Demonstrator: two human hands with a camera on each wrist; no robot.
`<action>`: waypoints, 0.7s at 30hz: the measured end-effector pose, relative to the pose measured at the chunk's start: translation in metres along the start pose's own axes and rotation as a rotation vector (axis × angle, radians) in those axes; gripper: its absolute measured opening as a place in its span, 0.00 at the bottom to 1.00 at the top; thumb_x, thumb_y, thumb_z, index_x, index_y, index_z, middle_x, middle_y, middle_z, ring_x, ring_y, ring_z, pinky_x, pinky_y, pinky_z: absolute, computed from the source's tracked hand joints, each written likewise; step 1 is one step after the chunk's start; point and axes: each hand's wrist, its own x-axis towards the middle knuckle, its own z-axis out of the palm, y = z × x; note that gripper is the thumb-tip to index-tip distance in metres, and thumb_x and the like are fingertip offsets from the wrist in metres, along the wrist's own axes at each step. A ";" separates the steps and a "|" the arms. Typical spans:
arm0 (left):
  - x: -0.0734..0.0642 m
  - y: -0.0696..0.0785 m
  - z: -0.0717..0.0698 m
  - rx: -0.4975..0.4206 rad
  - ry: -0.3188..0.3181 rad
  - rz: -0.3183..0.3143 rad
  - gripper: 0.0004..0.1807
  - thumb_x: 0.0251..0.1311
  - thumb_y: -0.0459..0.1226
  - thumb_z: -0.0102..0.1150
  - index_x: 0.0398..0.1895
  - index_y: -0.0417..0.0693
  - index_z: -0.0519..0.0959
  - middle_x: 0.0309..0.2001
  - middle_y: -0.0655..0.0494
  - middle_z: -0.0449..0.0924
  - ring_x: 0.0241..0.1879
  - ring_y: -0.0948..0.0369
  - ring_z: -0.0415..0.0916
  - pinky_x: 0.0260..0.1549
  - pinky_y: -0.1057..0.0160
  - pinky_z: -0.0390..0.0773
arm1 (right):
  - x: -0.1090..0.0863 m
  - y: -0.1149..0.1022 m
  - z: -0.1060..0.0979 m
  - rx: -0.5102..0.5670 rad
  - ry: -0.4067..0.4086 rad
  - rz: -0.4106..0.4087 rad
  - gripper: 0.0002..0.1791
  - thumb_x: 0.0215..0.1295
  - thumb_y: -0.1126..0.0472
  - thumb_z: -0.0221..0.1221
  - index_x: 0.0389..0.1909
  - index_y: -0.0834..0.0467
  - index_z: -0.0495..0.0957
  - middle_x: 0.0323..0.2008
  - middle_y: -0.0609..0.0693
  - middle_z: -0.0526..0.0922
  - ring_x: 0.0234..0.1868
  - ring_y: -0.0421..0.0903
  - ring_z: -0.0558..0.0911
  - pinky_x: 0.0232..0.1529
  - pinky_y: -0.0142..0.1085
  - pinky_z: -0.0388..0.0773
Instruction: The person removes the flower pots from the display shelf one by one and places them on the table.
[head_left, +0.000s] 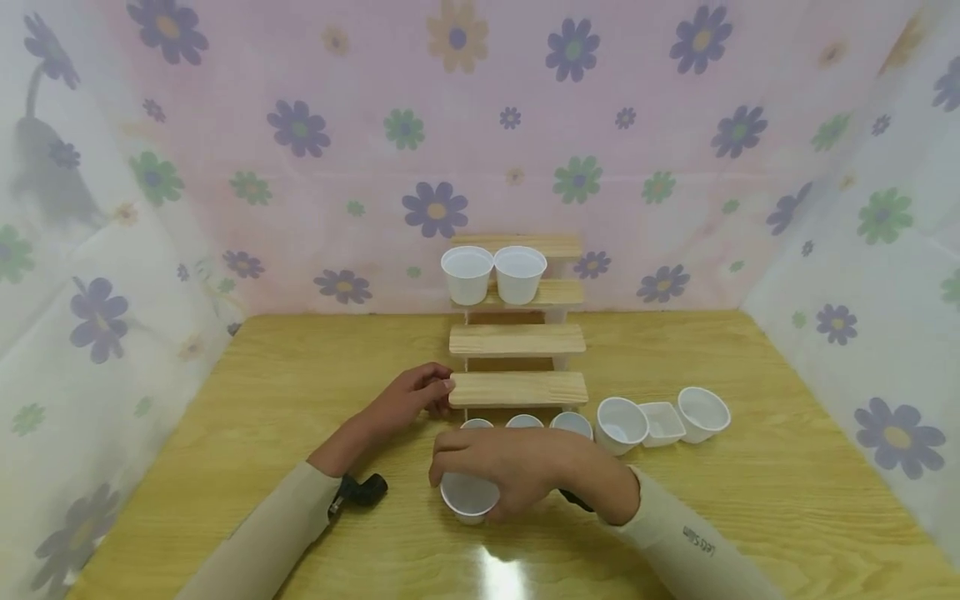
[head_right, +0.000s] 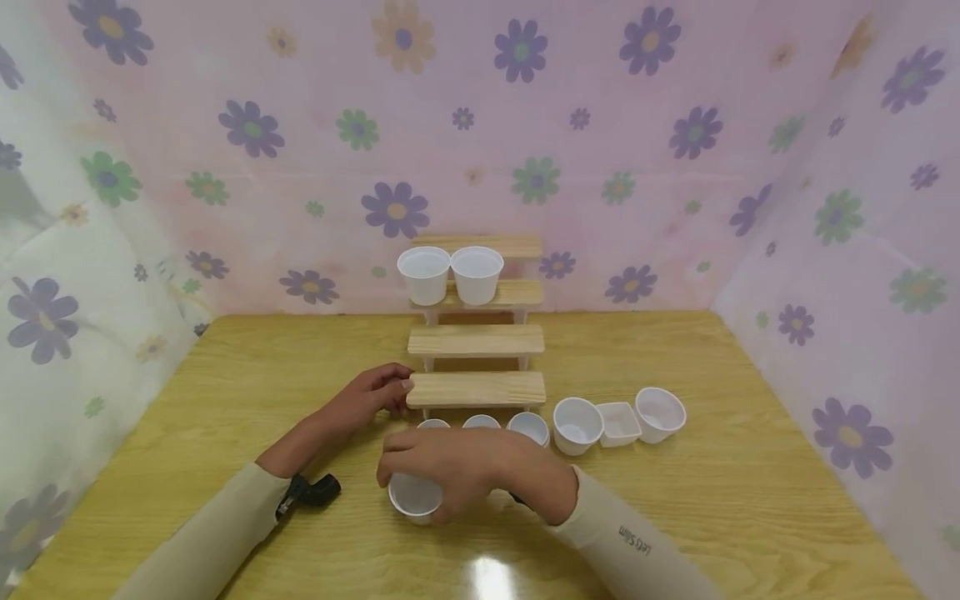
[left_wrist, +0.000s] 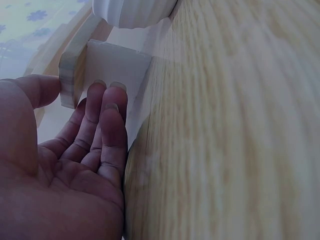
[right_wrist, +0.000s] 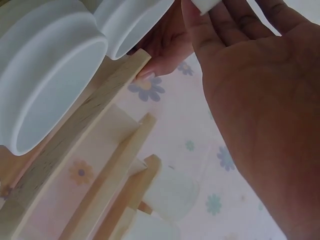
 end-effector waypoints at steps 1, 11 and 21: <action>-0.001 0.000 0.000 0.001 0.000 0.001 0.19 0.84 0.42 0.49 0.62 0.35 0.75 0.39 0.45 0.82 0.38 0.51 0.84 0.42 0.58 0.84 | 0.001 0.000 0.001 -0.001 -0.001 0.001 0.33 0.59 0.57 0.79 0.63 0.52 0.75 0.60 0.44 0.73 0.59 0.37 0.73 0.62 0.24 0.70; 0.000 0.001 0.001 -0.001 0.008 0.004 0.18 0.85 0.43 0.49 0.60 0.37 0.76 0.39 0.45 0.82 0.39 0.50 0.83 0.43 0.56 0.84 | 0.002 0.000 0.002 -0.040 -0.016 0.004 0.35 0.57 0.57 0.80 0.63 0.52 0.75 0.60 0.44 0.73 0.61 0.36 0.72 0.63 0.24 0.68; -0.001 0.001 0.001 0.005 0.000 0.008 0.18 0.85 0.43 0.48 0.61 0.38 0.76 0.40 0.45 0.82 0.39 0.49 0.84 0.43 0.56 0.84 | 0.002 -0.001 0.003 -0.014 -0.017 0.017 0.38 0.57 0.55 0.80 0.66 0.54 0.73 0.61 0.44 0.72 0.62 0.36 0.73 0.64 0.24 0.68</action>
